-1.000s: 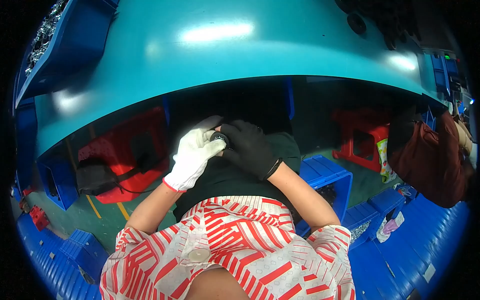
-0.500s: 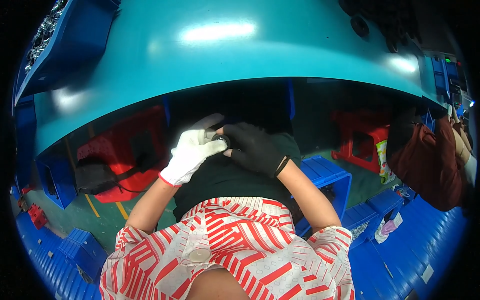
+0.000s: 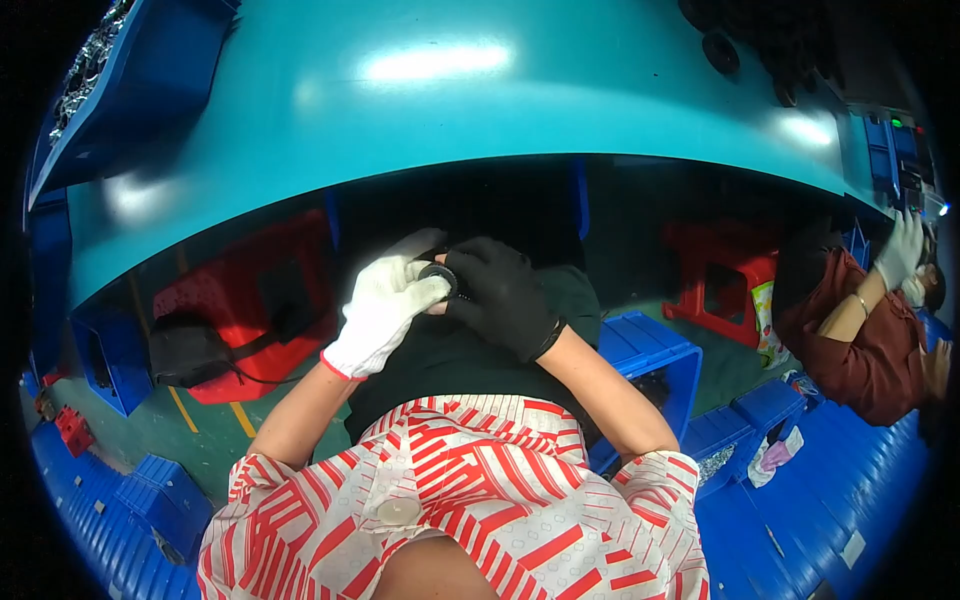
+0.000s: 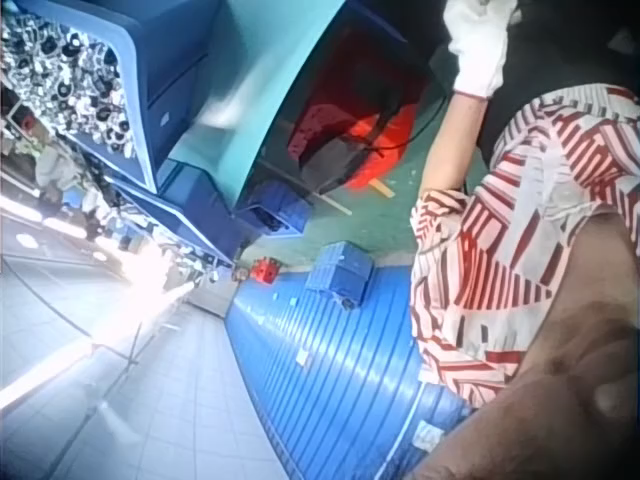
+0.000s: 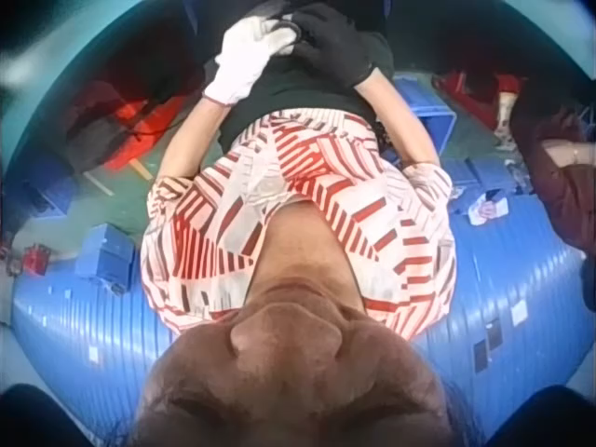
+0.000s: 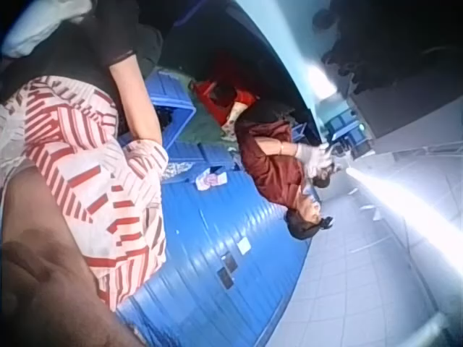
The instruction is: Assembling circular industrial or toy components by hand at a factory workstation.
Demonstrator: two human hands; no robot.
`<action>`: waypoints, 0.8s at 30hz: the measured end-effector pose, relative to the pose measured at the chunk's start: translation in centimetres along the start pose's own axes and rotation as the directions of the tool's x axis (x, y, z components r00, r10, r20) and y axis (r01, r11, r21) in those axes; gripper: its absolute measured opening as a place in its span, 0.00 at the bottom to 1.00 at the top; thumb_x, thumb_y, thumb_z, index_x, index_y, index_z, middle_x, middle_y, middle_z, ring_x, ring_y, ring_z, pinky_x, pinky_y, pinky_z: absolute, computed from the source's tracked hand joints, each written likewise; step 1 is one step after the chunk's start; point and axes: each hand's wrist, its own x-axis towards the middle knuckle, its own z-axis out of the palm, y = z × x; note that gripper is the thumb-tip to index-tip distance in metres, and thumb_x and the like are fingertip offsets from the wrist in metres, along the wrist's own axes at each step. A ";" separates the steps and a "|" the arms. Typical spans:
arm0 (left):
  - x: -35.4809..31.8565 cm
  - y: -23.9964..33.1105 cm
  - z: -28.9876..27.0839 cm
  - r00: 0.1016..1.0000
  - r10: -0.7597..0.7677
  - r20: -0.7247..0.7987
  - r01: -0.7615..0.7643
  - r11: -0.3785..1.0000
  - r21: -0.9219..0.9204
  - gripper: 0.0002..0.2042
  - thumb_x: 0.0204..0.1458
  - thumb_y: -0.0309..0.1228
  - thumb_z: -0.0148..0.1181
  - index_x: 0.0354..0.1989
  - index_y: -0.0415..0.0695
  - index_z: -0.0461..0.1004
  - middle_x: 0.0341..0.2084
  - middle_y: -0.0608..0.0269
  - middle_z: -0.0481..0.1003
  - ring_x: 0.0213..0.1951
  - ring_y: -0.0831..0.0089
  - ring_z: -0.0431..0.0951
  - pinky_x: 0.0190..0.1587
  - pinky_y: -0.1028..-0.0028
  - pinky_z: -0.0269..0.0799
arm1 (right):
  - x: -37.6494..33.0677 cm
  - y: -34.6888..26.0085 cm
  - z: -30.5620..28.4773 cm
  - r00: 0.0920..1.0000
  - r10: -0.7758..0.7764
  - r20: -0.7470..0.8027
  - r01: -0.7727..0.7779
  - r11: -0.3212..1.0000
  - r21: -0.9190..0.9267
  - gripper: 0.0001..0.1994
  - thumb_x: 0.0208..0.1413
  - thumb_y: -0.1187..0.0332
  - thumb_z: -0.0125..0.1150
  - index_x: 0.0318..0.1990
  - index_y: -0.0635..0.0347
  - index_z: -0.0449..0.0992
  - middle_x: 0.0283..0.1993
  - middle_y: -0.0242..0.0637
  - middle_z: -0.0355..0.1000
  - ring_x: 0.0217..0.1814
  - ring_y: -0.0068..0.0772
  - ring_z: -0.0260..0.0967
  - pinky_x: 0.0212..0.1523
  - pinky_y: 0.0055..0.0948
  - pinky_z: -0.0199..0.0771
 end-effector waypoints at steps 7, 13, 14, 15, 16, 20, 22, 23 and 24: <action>0.3 0.4 -0.7 0.994 0.035 0.107 -0.038 0.999 0.023 0.17 0.49 0.23 0.61 0.47 0.30 0.71 0.32 0.55 0.78 0.32 0.77 0.78 0.36 0.79 0.73 | 0.4 1.1 -0.5 0.986 0.080 0.147 -0.102 0.984 0.147 0.26 0.40 0.61 0.70 0.49 0.58 0.73 0.42 0.44 0.71 0.44 0.44 0.68 0.44 0.36 0.68; -0.7 1.5 -0.2 0.994 -0.071 0.082 0.081 0.988 -0.129 0.24 0.47 0.23 0.61 0.53 0.28 0.64 0.37 0.53 0.75 0.35 0.71 0.79 0.41 0.76 0.76 | 0.3 0.4 -0.8 0.980 0.194 0.050 -0.201 0.950 0.240 0.24 0.39 0.61 0.70 0.46 0.58 0.73 0.41 0.41 0.72 0.43 0.40 0.69 0.44 0.34 0.68; -0.7 1.4 -0.2 0.994 -0.072 0.080 0.082 0.988 -0.129 0.24 0.47 0.23 0.61 0.53 0.28 0.64 0.37 0.53 0.75 0.35 0.71 0.79 0.41 0.76 0.76 | 0.3 0.3 -0.9 0.976 0.206 0.066 -0.216 0.950 0.224 0.24 0.39 0.61 0.70 0.46 0.58 0.73 0.41 0.40 0.72 0.43 0.39 0.69 0.44 0.33 0.68; -0.8 1.4 -0.2 0.996 -0.066 0.064 0.074 0.987 -0.143 0.23 0.47 0.23 0.62 0.52 0.27 0.65 0.37 0.52 0.75 0.35 0.71 0.79 0.41 0.75 0.76 | 0.3 0.4 -0.7 0.976 0.206 0.068 -0.216 0.950 0.226 0.24 0.39 0.61 0.70 0.46 0.58 0.73 0.41 0.40 0.72 0.43 0.39 0.69 0.44 0.33 0.68; -0.8 1.3 -0.2 0.997 -0.059 0.051 0.066 0.986 -0.155 0.23 0.47 0.23 0.62 0.51 0.27 0.65 0.36 0.52 0.75 0.34 0.71 0.79 0.41 0.75 0.76 | 0.2 0.6 -0.4 0.982 0.183 0.046 -0.188 0.959 0.213 0.24 0.39 0.61 0.70 0.46 0.58 0.73 0.40 0.40 0.72 0.43 0.39 0.69 0.43 0.33 0.68; -0.4 1.1 -0.6 0.991 -0.094 0.096 0.107 0.985 -0.134 0.23 0.47 0.23 0.62 0.51 0.26 0.64 0.37 0.51 0.75 0.35 0.71 0.79 0.41 0.75 0.77 | -0.1 1.1 0.3 0.983 0.181 0.005 -0.177 0.953 0.244 0.24 0.39 0.60 0.70 0.45 0.57 0.74 0.40 0.41 0.72 0.42 0.39 0.69 0.43 0.33 0.68; -0.4 0.8 -0.7 0.993 -0.048 0.105 0.070 0.975 -0.211 0.17 0.48 0.21 0.60 0.47 0.26 0.68 0.34 0.51 0.77 0.35 0.70 0.80 0.40 0.76 0.77 | -0.3 1.1 0.4 0.984 0.181 -0.004 -0.175 0.958 0.229 0.24 0.39 0.60 0.70 0.46 0.57 0.73 0.40 0.41 0.72 0.41 0.40 0.69 0.42 0.34 0.68; -0.4 0.8 -0.7 0.993 -0.049 0.106 0.070 0.975 -0.211 0.17 0.48 0.21 0.60 0.47 0.26 0.68 0.34 0.51 0.77 0.35 0.70 0.80 0.40 0.76 0.77 | -0.3 1.1 0.4 0.984 0.179 -0.012 -0.172 0.962 0.214 0.24 0.40 0.61 0.71 0.46 0.57 0.73 0.40 0.41 0.72 0.41 0.40 0.70 0.42 0.34 0.68; -0.3 0.7 -0.7 0.992 -0.048 0.114 0.075 0.967 -0.244 0.17 0.48 0.21 0.60 0.47 0.26 0.68 0.35 0.51 0.77 0.35 0.69 0.80 0.40 0.75 0.77 | -0.3 1.1 0.4 0.984 0.180 -0.013 -0.173 0.961 0.214 0.24 0.40 0.61 0.71 0.46 0.57 0.73 0.40 0.41 0.72 0.41 0.40 0.70 0.42 0.34 0.68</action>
